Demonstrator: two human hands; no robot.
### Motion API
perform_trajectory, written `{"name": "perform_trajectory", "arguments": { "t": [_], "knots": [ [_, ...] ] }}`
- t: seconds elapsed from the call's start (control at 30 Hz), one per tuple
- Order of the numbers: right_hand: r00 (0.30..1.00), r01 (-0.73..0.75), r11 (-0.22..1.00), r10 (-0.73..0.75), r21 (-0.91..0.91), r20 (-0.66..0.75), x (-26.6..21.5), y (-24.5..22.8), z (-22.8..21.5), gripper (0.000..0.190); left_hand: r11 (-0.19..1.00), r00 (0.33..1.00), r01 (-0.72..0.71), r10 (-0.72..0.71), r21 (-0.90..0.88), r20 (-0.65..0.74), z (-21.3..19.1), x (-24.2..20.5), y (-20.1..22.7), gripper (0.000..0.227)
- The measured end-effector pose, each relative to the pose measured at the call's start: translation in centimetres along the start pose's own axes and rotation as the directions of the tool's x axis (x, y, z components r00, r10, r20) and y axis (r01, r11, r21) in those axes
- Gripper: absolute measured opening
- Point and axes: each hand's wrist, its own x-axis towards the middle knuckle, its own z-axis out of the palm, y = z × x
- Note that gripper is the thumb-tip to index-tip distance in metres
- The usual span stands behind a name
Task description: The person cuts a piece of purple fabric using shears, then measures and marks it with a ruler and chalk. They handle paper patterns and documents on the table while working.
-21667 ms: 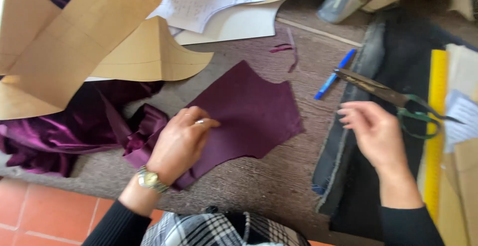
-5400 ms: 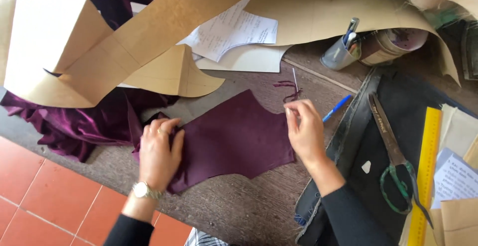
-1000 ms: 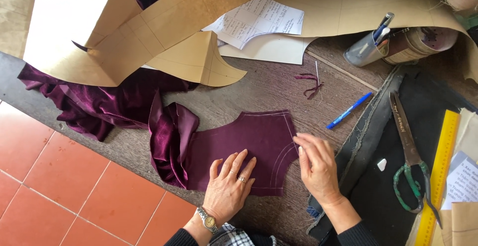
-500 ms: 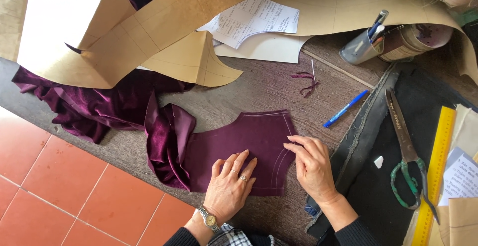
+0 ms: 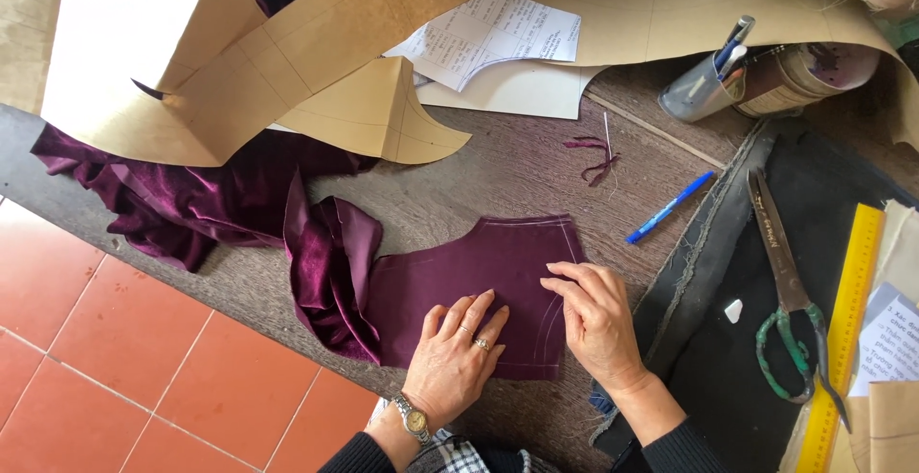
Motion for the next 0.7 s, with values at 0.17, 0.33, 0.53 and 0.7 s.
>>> {"name": "perform_trajectory", "arguments": {
  "t": [0.17,0.33,0.53,0.7],
  "knots": [
    [1.000,-0.002,1.000,0.002,-0.006,0.018,-0.18,0.26,0.18,0.029,1.000,1.000,-0.006,0.006,0.004,-0.005,-0.10,0.01,0.03,0.041],
    [1.000,0.000,1.000,0.000,-0.011,0.028,-0.26,0.38,0.25,0.030,1.000,1.000,-0.008,0.009,0.016,-0.014,-0.03,-0.04,0.03,0.042],
    [0.999,-0.013,1.000,0.013,-0.012,0.046,-0.42,0.52,0.28,0.030,1.000,1.000,-0.009,0.009,0.012,-0.011,0.01,-0.04,0.02,0.042],
    [0.999,-0.037,0.999,0.037,0.009,0.039,-0.32,0.99,-0.19,0.028,1.000,1.000,-0.008,0.007,0.016,0.009,0.05,-0.04,0.00,0.042]
  ]
}}
